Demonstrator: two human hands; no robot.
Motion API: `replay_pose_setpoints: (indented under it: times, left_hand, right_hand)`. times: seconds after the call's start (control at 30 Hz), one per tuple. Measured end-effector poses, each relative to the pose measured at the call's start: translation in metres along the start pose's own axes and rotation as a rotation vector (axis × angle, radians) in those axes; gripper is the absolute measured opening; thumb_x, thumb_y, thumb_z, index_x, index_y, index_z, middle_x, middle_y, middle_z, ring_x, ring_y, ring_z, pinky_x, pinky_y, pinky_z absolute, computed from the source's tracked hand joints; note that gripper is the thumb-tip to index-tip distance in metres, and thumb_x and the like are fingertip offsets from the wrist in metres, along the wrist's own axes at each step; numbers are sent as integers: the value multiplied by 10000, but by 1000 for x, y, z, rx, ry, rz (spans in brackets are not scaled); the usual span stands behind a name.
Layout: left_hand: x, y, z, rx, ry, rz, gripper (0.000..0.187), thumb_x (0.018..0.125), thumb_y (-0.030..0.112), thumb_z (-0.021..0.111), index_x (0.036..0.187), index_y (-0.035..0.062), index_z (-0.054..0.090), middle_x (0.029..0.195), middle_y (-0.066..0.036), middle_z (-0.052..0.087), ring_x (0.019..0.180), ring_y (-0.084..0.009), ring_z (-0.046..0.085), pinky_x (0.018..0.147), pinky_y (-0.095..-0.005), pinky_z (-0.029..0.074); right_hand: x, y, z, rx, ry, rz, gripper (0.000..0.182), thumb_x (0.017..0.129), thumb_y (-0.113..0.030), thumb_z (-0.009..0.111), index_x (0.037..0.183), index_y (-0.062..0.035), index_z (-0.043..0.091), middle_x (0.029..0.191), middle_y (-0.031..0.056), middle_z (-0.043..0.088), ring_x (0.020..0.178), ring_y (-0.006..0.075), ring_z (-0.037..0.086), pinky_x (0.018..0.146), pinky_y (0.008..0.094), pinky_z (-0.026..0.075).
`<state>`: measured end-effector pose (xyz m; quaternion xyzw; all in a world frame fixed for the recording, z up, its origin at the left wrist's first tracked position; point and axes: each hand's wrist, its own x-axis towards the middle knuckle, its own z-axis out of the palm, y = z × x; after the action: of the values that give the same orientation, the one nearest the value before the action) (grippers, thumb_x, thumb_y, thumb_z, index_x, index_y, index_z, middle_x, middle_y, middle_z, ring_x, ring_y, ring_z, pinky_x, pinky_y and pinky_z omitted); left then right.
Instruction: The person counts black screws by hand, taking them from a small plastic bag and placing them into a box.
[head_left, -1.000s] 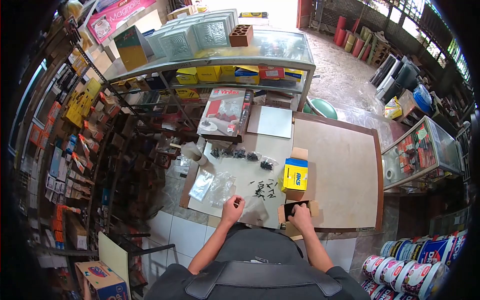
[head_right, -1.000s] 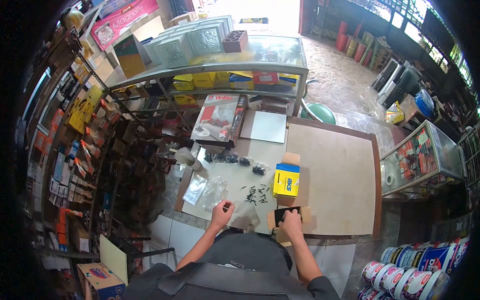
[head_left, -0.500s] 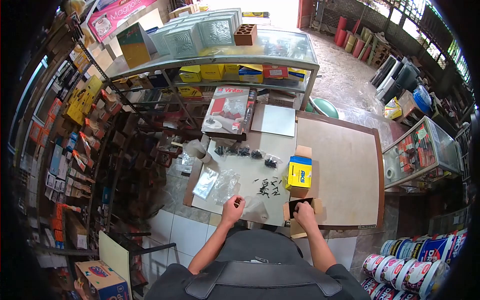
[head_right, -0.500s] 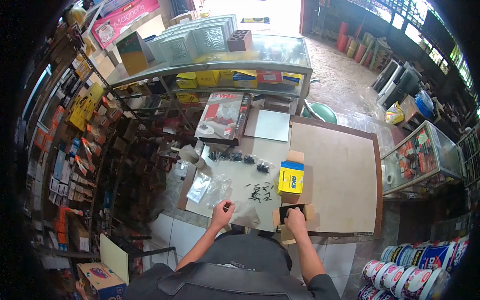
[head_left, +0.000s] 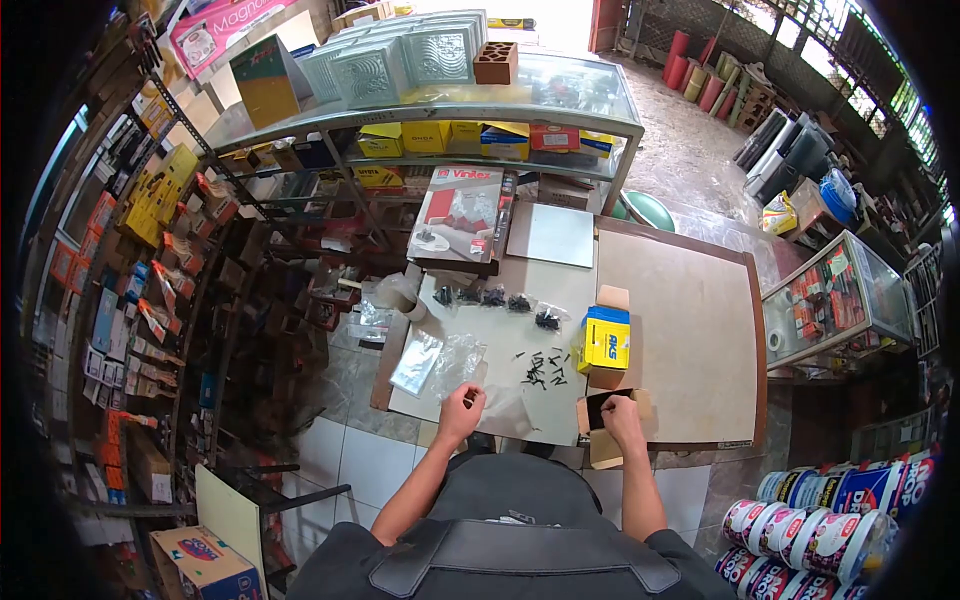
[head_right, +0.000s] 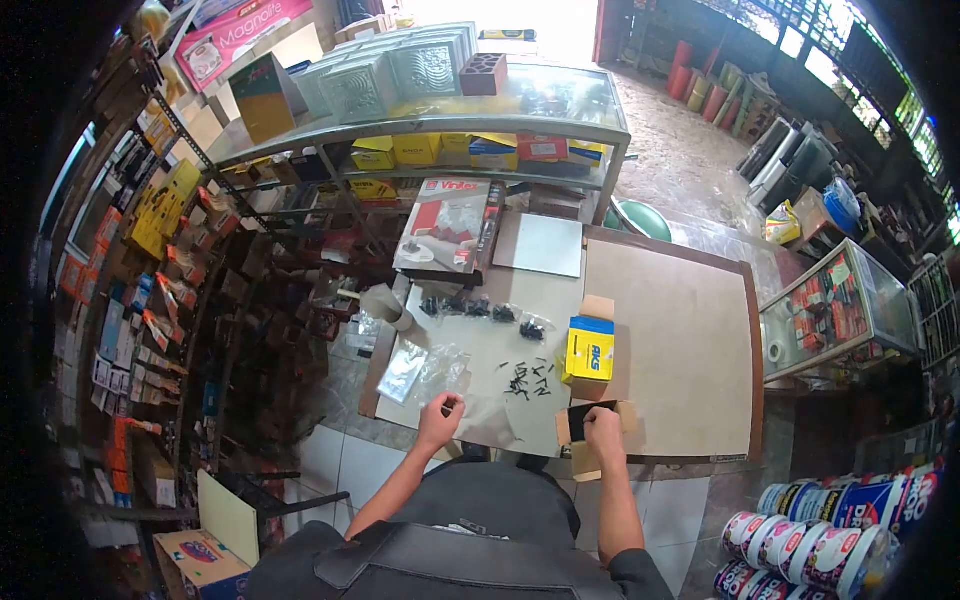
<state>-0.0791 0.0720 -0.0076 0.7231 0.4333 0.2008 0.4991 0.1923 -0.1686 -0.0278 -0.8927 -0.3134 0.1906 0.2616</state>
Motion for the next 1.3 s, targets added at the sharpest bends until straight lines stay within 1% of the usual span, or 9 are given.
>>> replay_pose_setpoints:
  times: [0.27,0.37,0.6,0.8,0.97,1.1,1.17,1.2,1.3]
  left_hand:
    - [0,-4,-8,-8,-8,5,171,898,184,676,970,29,680,802,-96,715,725,-182,701,676,-314,542]
    - [1,-4,-10,-16,-15,-10,176,899,190,678,970,29,681,802,-99,715,728,-188,703,679,-320,544]
    - [4,-4,-11,-23,-7,-14,201,900,207,678,988,28,688,806,-106,718,740,-199,708,686,-329,545]
    - [7,-8,-13,-17,-14,0,205,901,213,678,986,27,691,806,-105,721,738,-200,707,684,-329,544]
    - [7,-4,-15,-37,28,6,202,903,210,678,982,25,689,801,-98,721,728,-183,702,674,-321,539]
    - [5,-4,-15,-47,19,-5,198,904,209,677,980,26,687,802,-90,718,728,-172,696,675,-317,537]
    - [3,-4,-14,-58,30,20,189,905,204,677,977,29,685,803,-85,713,728,-167,689,681,-314,536]
    - [2,-4,-14,-57,30,18,189,905,204,677,977,29,685,803,-85,713,728,-167,689,681,-314,536]
    - [-2,-4,-15,-55,26,-16,183,904,201,677,974,32,683,803,-82,709,730,-164,683,688,-310,535]
  right_hand:
    - [-3,8,-13,286,0,177,165,785,-21,728,945,16,737,784,97,724,712,158,685,658,301,556]
    - [-5,-1,-25,465,-3,283,138,824,-30,732,954,18,737,768,69,705,675,126,658,617,258,538]
    - [-4,-1,-35,737,-18,402,144,874,-16,694,1018,-6,689,797,53,680,641,112,612,550,233,485]
    - [7,-30,-36,1341,-52,451,121,937,-23,575,1041,-33,636,904,61,641,755,135,583,615,252,471]
    - [29,-76,-10,1790,-319,439,64,945,-103,550,965,-66,598,898,52,589,775,174,531,679,303,448]
    - [56,-89,34,1826,-577,377,79,933,-69,549,986,-40,600,908,51,600,793,161,543,705,298,471]
    - [60,-108,49,1219,-382,399,141,920,1,517,1030,-10,604,904,65,624,779,156,585,697,291,509]
    - [64,-107,57,1220,-384,400,141,920,1,517,1030,-10,604,904,65,624,779,156,585,697,291,509]
    - [76,-99,89,630,-272,287,210,906,-34,541,1072,27,654,844,95,690,745,174,674,640,304,558]
